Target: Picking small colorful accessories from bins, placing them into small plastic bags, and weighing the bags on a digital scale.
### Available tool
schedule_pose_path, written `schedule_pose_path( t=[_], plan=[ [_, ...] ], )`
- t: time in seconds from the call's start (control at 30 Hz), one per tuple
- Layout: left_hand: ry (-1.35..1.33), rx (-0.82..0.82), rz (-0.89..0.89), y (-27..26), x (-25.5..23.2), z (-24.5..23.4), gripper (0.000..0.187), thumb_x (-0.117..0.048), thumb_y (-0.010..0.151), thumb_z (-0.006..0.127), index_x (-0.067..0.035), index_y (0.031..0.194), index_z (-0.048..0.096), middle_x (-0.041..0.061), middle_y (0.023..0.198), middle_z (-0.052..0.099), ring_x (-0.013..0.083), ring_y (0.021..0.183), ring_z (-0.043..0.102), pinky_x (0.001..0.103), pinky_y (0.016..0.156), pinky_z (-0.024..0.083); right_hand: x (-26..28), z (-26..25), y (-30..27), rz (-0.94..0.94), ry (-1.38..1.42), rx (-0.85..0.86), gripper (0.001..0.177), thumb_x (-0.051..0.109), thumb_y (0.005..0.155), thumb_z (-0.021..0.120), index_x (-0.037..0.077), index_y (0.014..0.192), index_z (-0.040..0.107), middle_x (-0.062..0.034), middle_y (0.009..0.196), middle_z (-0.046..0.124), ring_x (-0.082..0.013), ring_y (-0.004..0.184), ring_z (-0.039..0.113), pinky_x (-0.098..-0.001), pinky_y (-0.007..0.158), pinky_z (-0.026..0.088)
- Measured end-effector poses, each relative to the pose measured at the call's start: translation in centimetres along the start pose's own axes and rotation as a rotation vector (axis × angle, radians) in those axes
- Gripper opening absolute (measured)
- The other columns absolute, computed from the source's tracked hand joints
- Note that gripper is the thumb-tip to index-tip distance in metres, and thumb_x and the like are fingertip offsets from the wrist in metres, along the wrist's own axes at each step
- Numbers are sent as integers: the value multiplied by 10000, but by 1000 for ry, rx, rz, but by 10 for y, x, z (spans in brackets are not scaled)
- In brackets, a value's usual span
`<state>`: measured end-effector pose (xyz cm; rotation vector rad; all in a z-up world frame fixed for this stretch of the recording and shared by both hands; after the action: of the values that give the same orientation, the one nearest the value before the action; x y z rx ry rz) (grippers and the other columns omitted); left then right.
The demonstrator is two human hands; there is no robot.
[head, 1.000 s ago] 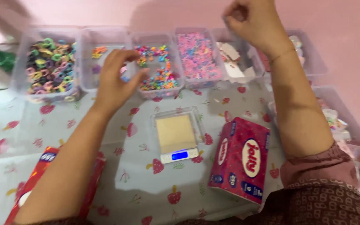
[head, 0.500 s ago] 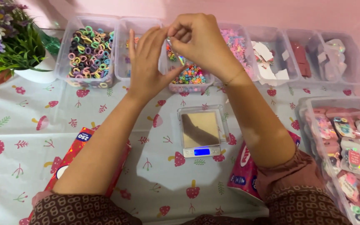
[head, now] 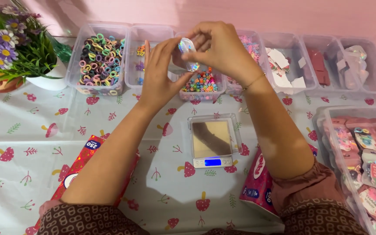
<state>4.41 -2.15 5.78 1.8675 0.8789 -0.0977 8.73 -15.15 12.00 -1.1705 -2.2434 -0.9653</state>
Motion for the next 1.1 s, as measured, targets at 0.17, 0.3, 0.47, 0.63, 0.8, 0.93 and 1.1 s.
schedule_pose_path(
  t=[0.17, 0.3, 0.47, 0.63, 0.8, 0.93, 1.1],
  plan=[
    [12, -12, -14, 0, 3, 1, 681, -288, 961, 834, -87, 1486, 448, 91, 1421, 562, 267, 1330, 552, 654, 1271, 142, -8, 8, -3, 29, 10, -4, 168, 18, 838, 811, 124, 821, 682, 9, 747, 715, -64, 676, 683, -197, 640, 578],
    [28, -18, -41, -2, 7, 1, 723, -288, 980, 824, -92, 1528, 395, 103, 1457, 540, 280, 1391, 519, 633, 1291, 148, 0, 19, -3, -33, 48, -35, 192, -74, 754, 701, 106, 817, 690, 7, 749, 688, -76, 686, 653, -205, 642, 562],
    [-32, -62, -57, -1, 7, -4, 649, -271, 1008, 788, -120, 1523, 423, 91, 1500, 524, 270, 1445, 492, 609, 1305, 137, -2, 19, -4, -11, 78, -100, 191, -29, 836, 703, 116, 916, 609, 14, 712, 639, -59, 625, 625, -209, 600, 542],
    [-151, -38, -80, -5, 21, 0, 732, -209, 1004, 828, -173, 1574, 371, 88, 1569, 485, 290, 1501, 461, 601, 1322, 169, 2, 21, -2, -50, 64, 62, 32, 105, 931, 742, 107, 940, 711, 18, 870, 723, -95, 802, 674, -257, 770, 573],
    [-178, -46, -109, -2, 26, -3, 733, -255, 995, 846, -209, 1570, 395, 74, 1564, 523, 281, 1498, 485, 590, 1319, 167, 9, 21, -3, -171, 79, 125, 90, 70, 946, 760, 119, 1016, 731, -37, 1050, 679, -130, 873, 675, -275, 827, 570],
    [-192, -17, -105, -2, 22, -3, 614, -262, 1012, 798, -168, 1513, 457, 61, 1504, 563, 289, 1421, 537, 596, 1281, 233, 11, 28, -5, -159, 88, 162, 71, 71, 943, 751, 109, 1003, 743, -21, 995, 696, -134, 951, 649, -279, 814, 585],
    [-155, -39, -96, -1, 22, -5, 761, -272, 966, 887, -142, 1549, 415, 59, 1559, 524, 281, 1478, 497, 566, 1304, 253, 4, 21, -2, -146, 50, 11, 100, -10, 891, 758, 87, 896, 734, -5, 815, 737, -103, 763, 691, -233, 739, 589]
  ],
)
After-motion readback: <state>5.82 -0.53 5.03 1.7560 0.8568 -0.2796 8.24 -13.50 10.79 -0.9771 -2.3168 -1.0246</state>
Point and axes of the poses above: each hand's wrist, its own y-axis towards the middle knuckle, its own z-axis out of the palm, x = y × z, the point moved 9 cm from there along y, towards the middle knuckle
